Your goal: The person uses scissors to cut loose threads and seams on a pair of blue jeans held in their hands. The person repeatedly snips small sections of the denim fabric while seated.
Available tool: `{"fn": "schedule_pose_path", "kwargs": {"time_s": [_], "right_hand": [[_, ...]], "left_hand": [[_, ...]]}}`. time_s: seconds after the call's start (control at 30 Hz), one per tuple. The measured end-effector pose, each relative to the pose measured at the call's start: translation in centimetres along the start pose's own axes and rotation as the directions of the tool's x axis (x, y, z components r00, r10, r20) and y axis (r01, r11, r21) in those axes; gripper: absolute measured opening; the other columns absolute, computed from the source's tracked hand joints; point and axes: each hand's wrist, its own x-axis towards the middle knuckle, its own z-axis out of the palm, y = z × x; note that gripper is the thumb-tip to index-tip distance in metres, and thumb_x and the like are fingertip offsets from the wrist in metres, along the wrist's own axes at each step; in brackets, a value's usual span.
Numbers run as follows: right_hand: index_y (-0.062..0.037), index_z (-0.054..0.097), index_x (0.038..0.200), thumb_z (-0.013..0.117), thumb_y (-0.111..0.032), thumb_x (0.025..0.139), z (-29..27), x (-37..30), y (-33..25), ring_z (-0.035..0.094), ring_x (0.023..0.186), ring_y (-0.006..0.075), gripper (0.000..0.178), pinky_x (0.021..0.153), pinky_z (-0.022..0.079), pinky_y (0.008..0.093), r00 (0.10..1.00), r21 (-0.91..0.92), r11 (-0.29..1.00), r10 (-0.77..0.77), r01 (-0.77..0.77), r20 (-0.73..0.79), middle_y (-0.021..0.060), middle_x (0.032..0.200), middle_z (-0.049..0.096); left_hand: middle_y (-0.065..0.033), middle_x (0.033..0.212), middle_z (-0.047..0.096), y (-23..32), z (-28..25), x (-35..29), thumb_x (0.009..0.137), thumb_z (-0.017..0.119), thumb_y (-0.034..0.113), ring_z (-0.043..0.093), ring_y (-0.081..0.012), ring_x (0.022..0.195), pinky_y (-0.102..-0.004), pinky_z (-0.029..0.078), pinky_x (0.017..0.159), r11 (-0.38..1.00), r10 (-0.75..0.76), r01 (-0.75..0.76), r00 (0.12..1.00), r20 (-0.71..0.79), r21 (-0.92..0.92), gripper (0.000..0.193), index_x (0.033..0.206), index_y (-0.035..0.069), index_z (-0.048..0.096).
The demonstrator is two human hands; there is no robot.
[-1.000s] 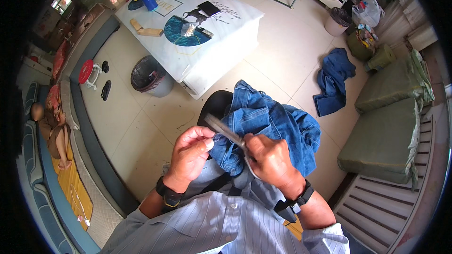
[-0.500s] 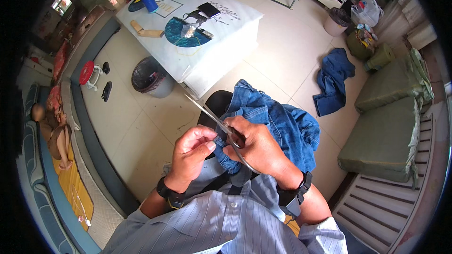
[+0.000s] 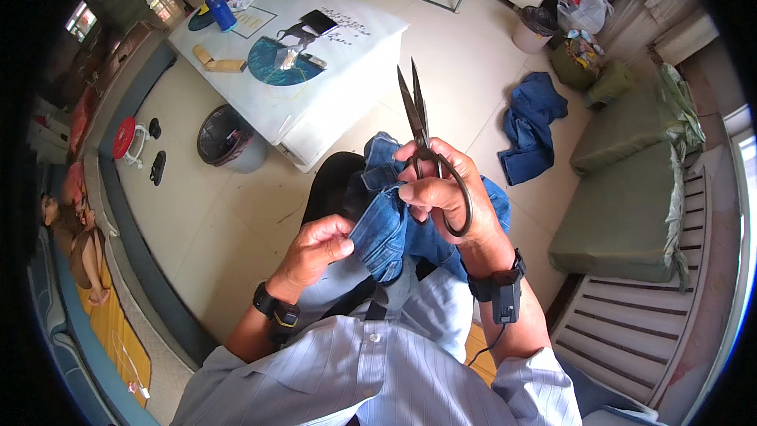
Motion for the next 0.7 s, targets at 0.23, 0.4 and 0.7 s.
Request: {"fn": "schedule_pose_path", "kwargs": {"time_s": [0.23,0.4,0.7], "right_hand": [[0.0056,0.062,0.124,0.072,0.001,0.077,-0.6,0.0,-0.6,0.054,0.058,0.0134,0.049,0.05,0.044,0.0276,0.999,0.0,1.0,-0.029,0.029,0.019,0.0086,0.083,0.065],[0.0058,0.062,0.122,0.072,0.001,0.081,-1.3,-0.7,-0.7,0.056,0.059,0.0142,0.043,0.053,0.045,0.0277,0.999,-0.081,0.996,-0.046,0.045,-0.019,0.008,0.082,0.064],[-0.0002,0.061,0.126,0.069,0.004,0.082,-1.1,-3.6,2.1,0.067,0.07,0.014,0.044,0.063,0.055,0.0258,0.991,-0.306,0.942,0.132,-0.134,-0.029,0.007,0.086,0.069]], "left_hand": [[0.0011,0.099,0.068,-1.1,-1.6,-0.6,0.088,0.065,0.006,0.059,-0.0086,0.088,-0.0257,0.046,0.082,0.999,-0.05,0.05,0.999,0.015,0.007,0.02,0.106,0.002,0.07],[-0.0034,0.107,0.074,-3.2,-2.8,-1.3,0.079,0.053,-0.002,0.063,-0.0114,0.09,-0.0275,0.048,0.085,0.993,0.021,-0.019,1.0,0.012,-0.114,0.042,0.115,-0.001,0.074],[-0.0046,0.108,0.075,-2.9,-2.3,-2.1,0.079,0.052,-0.004,0.063,-0.0114,0.091,-0.0276,0.048,0.086,0.977,0.008,-0.017,0.999,-0.043,-0.215,0.045,0.118,-0.002,0.074]]}}
